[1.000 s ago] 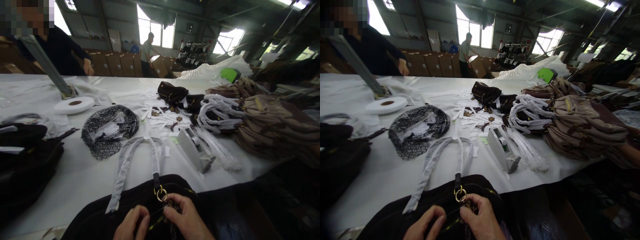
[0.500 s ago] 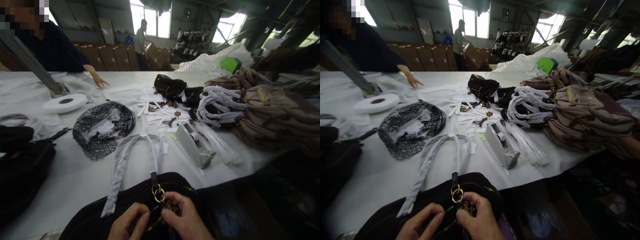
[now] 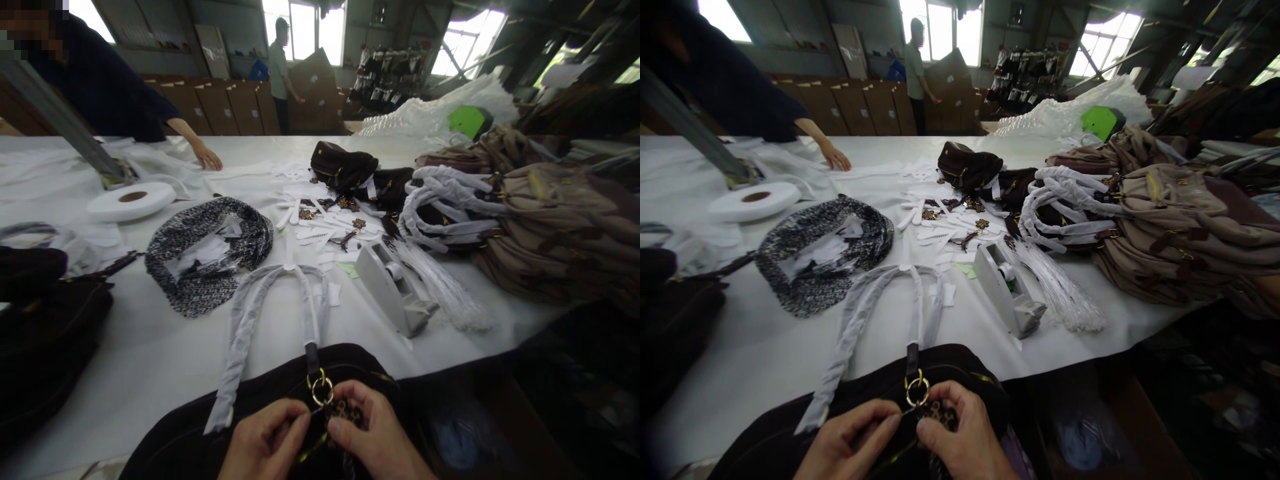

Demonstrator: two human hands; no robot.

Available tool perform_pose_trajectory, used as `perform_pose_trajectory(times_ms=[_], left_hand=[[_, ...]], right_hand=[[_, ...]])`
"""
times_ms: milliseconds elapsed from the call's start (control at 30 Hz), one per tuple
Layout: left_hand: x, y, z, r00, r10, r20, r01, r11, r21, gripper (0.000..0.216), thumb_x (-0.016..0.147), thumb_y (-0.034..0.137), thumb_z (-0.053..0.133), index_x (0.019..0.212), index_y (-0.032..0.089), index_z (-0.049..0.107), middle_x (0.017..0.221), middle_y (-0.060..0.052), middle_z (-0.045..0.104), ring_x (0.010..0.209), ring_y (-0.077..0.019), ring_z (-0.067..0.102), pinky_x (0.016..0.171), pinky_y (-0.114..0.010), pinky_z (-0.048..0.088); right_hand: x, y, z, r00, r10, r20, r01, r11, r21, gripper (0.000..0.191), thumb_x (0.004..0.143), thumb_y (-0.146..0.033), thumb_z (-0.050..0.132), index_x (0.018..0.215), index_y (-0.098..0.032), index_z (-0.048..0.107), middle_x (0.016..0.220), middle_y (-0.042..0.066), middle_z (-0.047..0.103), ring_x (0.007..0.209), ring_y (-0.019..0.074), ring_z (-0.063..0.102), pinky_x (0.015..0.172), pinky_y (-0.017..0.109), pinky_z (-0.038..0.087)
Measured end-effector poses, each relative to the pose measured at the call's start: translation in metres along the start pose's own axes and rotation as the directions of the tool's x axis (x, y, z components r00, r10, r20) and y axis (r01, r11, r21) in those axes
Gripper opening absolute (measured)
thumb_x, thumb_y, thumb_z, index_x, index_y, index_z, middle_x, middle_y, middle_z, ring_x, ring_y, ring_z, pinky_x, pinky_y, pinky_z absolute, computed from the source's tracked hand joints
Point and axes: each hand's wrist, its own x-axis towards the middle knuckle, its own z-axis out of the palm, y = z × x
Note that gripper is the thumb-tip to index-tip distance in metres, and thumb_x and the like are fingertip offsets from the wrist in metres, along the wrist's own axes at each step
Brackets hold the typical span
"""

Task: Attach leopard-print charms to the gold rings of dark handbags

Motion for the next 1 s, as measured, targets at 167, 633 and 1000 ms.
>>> perform_pose_trajectory(times_ms=[167,633,1000], left_hand=[[0.004,-0.003,0.003,1.000,-0.013,0.009,0.013,1.000,-0.016,0.035,0.081,0.049,0.050,0.074,0.019,0.067,0.064,-0.002,0.058,0.060,-0.0154,0.049,0.054,-0.020,0.038],[0.004,-0.002,0.009,0.995,0.077,-0.057,-0.075,0.996,0.037,0.029,0.084,0.041,0.049,0.070,0.019,0.061,0.060,0.002,0.049,0.056,-0.0124,0.043,0.052,-0.020,0.033],[0.002,-0.003,0.019,0.995,-0.033,0.098,0.078,0.864,-0.498,0.032,0.083,0.049,0.052,0.079,0.018,0.054,0.061,0.004,0.053,0.047,-0.0068,0.037,0.045,-0.017,0.030]], right_hand=[[0.001,0.000,0.001,1.000,-0.002,-0.003,0.002,1.000,-0.012,0.029,0.072,-0.031,0.069,0.096,-0.016,0.062,0.082,0.003,0.064,0.076,0.0176,0.057,0.071,0.028,0.046],[-0.010,0.000,0.015,0.937,-0.195,-0.291,0.082,0.930,-0.359,0.038,0.069,-0.019,0.065,0.106,-0.021,0.056,0.089,0.004,0.066,0.083,0.0223,0.063,0.073,0.031,0.051],[-0.015,-0.001,0.011,0.726,-0.686,-0.056,0.207,0.295,-0.933,0.022,0.076,-0.011,0.055,0.096,-0.020,0.062,0.106,0.014,0.052,0.095,0.0300,0.054,0.076,0.045,0.049]])
